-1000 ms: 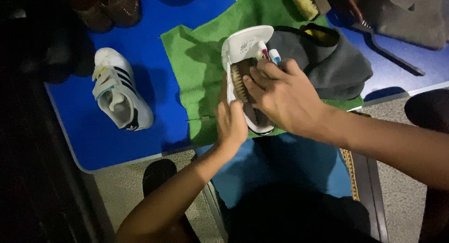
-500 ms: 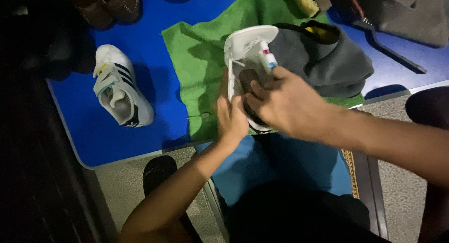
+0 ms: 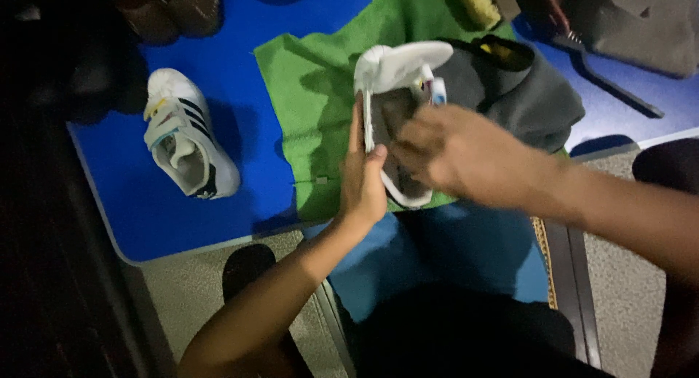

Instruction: The person scrubs the interior and exterior of a white sneaker using a brush and a cloth on a blue table. They rotate the shoe to access different areas and continue wiping the surface throughout the clip.

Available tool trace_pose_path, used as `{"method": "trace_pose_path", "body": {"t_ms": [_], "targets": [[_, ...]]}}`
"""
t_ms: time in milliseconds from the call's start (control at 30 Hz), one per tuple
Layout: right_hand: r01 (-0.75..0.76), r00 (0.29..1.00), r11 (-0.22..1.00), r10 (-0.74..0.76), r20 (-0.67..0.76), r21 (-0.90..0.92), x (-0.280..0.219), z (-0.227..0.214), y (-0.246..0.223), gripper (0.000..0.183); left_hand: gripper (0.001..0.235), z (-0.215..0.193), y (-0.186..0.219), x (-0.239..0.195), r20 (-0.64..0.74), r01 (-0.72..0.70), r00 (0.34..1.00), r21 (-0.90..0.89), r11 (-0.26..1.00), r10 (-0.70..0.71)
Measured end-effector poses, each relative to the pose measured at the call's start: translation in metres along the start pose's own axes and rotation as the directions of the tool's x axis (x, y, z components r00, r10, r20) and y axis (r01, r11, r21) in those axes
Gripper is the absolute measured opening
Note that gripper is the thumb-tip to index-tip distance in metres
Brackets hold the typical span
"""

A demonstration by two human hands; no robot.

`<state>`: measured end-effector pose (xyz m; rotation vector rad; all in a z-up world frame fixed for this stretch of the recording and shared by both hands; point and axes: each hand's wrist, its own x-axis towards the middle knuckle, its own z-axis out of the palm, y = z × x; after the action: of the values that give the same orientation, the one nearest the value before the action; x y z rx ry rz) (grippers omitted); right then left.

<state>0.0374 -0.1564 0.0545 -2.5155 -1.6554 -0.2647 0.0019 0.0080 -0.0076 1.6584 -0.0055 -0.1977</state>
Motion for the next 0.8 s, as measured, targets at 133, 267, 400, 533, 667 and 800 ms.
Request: {"method": "trace_pose_path", "body": {"t_ms": [133,267,400,533,667,800], "targets": [[-0.150,0.984,0.957,0.169,0.056,-0.249,0.003,-0.002,-0.002,0.027,0.073,0.005,0.000,-0.004,-0.027,-0.109,0.993,0.082,0.991,0.112],[-0.106,0.983,0.917,0.155,0.099,-0.386,0.012,0.016,-0.007,0.029,0.058,0.009,-0.007,-0.008,-0.051,-0.189,0.978,0.182,0.965,0.201],[-0.122,0.984,0.939,0.157,0.084,-0.321,0.011,0.043,-0.019,0.041,0.053,0.010,-0.010,-0.007,-0.100,-0.147,0.981,0.196,0.969,0.169],[-0.040,0.987,0.958,0.082,0.138,-0.286,0.001,0.016,-0.022,0.041,0.052,0.004,-0.011,0.001,-0.188,-0.070,0.977,0.167,0.983,0.102],[-0.071,0.982,0.907,0.138,0.133,-0.415,0.002,0.014,-0.009,0.043,0.051,0.009,-0.003,-0.006,-0.130,-0.120,0.980,0.197,0.973,0.147],[-0.073,0.978,0.888,0.154,0.144,-0.455,0.008,0.013,-0.011,0.036,0.049,0.007,-0.011,-0.005,-0.115,-0.135,0.981,0.170,0.976,0.156]]}}
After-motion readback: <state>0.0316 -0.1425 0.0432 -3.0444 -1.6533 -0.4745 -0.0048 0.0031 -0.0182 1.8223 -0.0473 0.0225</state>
